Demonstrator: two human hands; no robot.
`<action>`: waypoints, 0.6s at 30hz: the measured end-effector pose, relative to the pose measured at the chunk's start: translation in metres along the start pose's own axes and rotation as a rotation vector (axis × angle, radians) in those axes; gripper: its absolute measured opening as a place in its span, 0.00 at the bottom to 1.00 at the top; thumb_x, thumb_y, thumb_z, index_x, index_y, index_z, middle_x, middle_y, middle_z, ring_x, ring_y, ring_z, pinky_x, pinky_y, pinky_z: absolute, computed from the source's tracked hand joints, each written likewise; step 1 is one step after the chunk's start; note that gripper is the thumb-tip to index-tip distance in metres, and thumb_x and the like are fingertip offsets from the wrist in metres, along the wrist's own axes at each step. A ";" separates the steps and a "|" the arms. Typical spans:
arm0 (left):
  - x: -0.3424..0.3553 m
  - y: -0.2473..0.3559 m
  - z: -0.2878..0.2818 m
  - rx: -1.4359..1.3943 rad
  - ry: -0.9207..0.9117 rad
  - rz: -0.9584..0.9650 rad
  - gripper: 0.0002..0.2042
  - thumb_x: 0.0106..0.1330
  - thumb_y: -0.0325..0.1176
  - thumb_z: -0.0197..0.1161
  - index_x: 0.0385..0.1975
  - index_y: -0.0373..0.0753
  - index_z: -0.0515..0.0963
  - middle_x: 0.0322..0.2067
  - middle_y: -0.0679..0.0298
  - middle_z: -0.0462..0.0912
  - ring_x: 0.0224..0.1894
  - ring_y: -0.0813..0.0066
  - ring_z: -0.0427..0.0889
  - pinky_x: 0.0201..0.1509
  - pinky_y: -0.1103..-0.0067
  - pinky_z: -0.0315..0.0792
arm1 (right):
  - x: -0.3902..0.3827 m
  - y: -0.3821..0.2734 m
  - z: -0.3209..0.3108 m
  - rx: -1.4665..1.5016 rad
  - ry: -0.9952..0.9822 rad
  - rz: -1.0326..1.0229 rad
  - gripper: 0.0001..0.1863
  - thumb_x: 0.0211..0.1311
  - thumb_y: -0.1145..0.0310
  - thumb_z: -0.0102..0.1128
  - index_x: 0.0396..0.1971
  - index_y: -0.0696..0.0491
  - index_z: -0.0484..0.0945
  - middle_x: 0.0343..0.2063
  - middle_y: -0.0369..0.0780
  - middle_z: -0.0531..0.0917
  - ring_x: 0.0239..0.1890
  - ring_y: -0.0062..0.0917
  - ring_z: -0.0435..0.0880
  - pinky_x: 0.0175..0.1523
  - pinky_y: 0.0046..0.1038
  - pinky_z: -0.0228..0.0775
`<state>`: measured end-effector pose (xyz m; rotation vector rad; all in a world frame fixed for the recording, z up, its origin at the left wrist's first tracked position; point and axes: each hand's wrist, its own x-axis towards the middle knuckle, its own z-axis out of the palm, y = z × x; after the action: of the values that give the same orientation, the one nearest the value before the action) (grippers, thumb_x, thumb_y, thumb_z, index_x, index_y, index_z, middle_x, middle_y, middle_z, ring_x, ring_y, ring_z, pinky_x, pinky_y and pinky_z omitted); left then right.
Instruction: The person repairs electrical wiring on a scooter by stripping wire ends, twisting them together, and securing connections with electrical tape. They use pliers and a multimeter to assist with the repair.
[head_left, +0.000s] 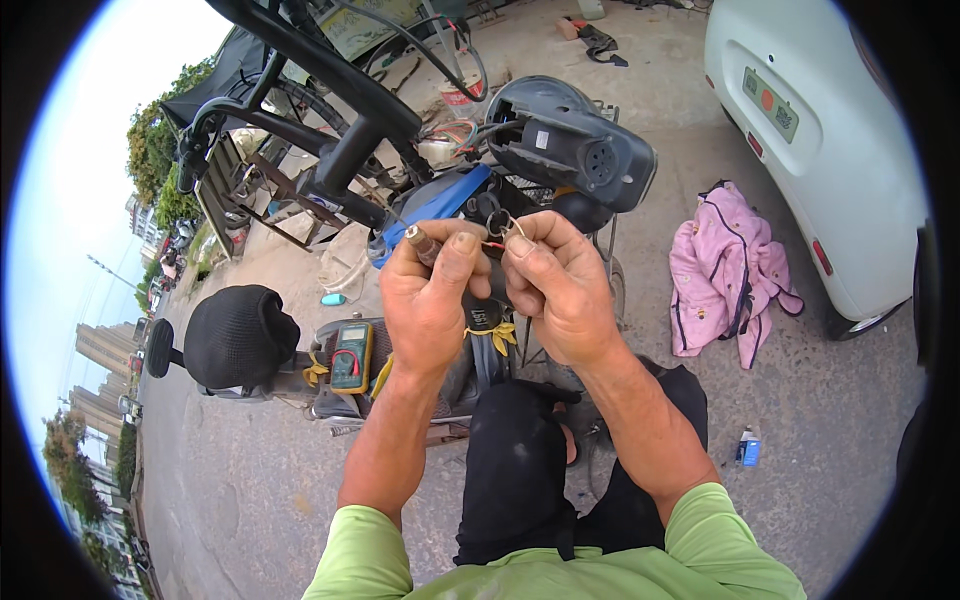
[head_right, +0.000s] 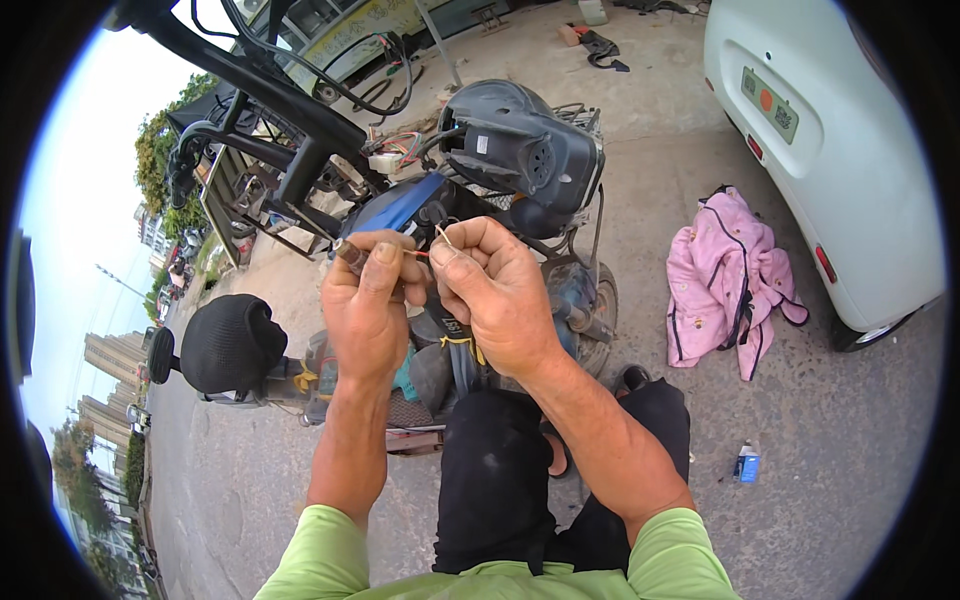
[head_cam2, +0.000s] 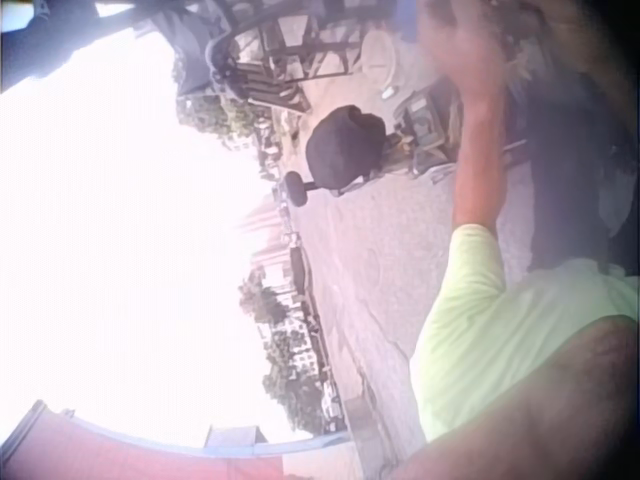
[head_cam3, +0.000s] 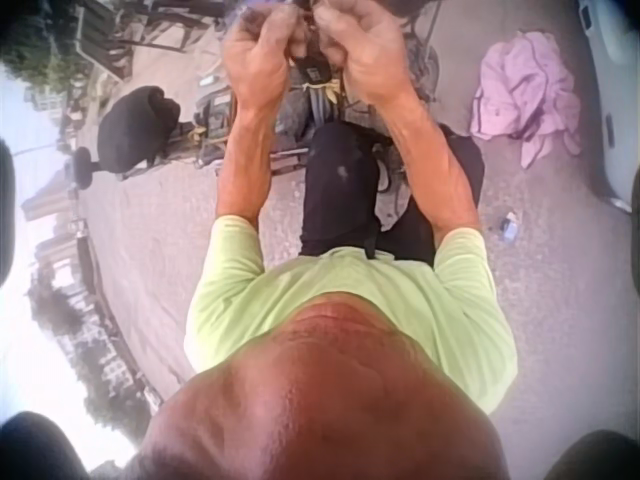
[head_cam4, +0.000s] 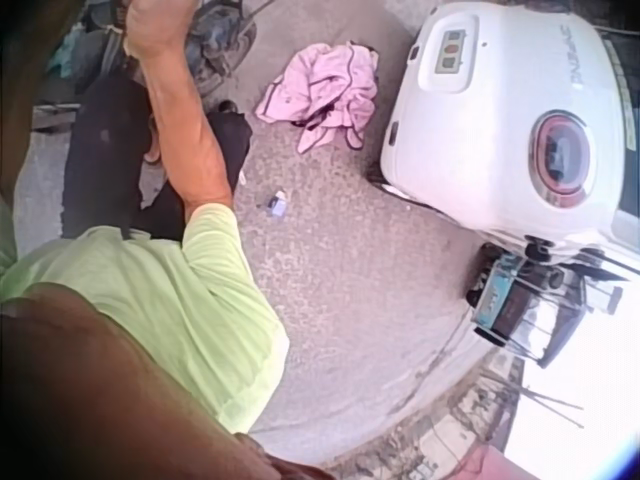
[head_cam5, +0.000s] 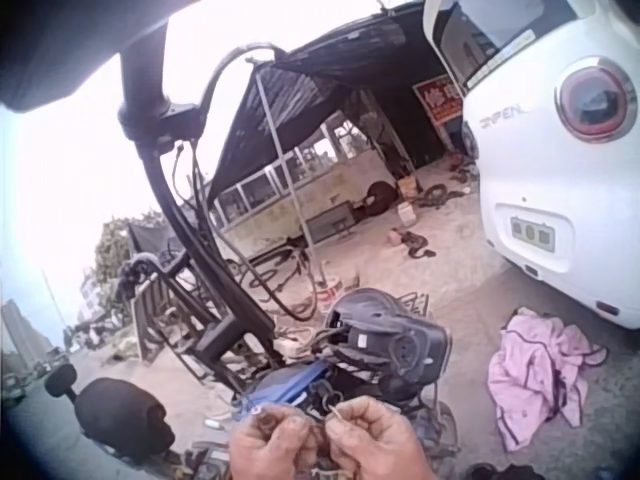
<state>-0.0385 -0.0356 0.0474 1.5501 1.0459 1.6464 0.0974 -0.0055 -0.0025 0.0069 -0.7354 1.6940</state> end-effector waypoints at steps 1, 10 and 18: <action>0.002 0.000 0.001 -0.002 0.008 0.026 0.14 0.77 0.37 0.60 0.47 0.31 0.79 0.33 0.60 0.83 0.32 0.76 0.79 0.39 0.79 0.73 | 0.000 0.001 -0.001 -0.013 0.018 -0.020 0.10 0.69 0.70 0.65 0.45 0.56 0.76 0.29 0.31 0.80 0.22 0.08 0.68 0.25 0.14 0.58; 0.009 0.003 0.019 0.026 -0.165 0.075 0.36 0.82 0.59 0.36 0.71 0.31 0.64 0.64 0.52 0.74 0.67 0.61 0.70 0.72 0.63 0.64 | -0.005 -0.003 0.001 0.011 -0.038 -0.031 0.17 0.64 0.71 0.71 0.49 0.57 0.74 0.40 0.35 0.82 0.40 0.12 0.79 0.45 0.16 0.72; 0.018 0.008 0.010 0.159 -0.258 0.067 0.39 0.80 0.63 0.38 0.69 0.30 0.68 0.61 0.51 0.77 0.65 0.59 0.73 0.71 0.63 0.64 | -0.004 -0.006 0.000 -0.052 0.067 -0.091 0.17 0.63 0.75 0.71 0.48 0.58 0.74 0.43 0.36 0.82 0.42 0.14 0.80 0.49 0.19 0.73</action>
<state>-0.0300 -0.0224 0.0634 1.8627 1.0142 1.3870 0.1037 -0.0086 -0.0009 -0.0522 -0.7182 1.5806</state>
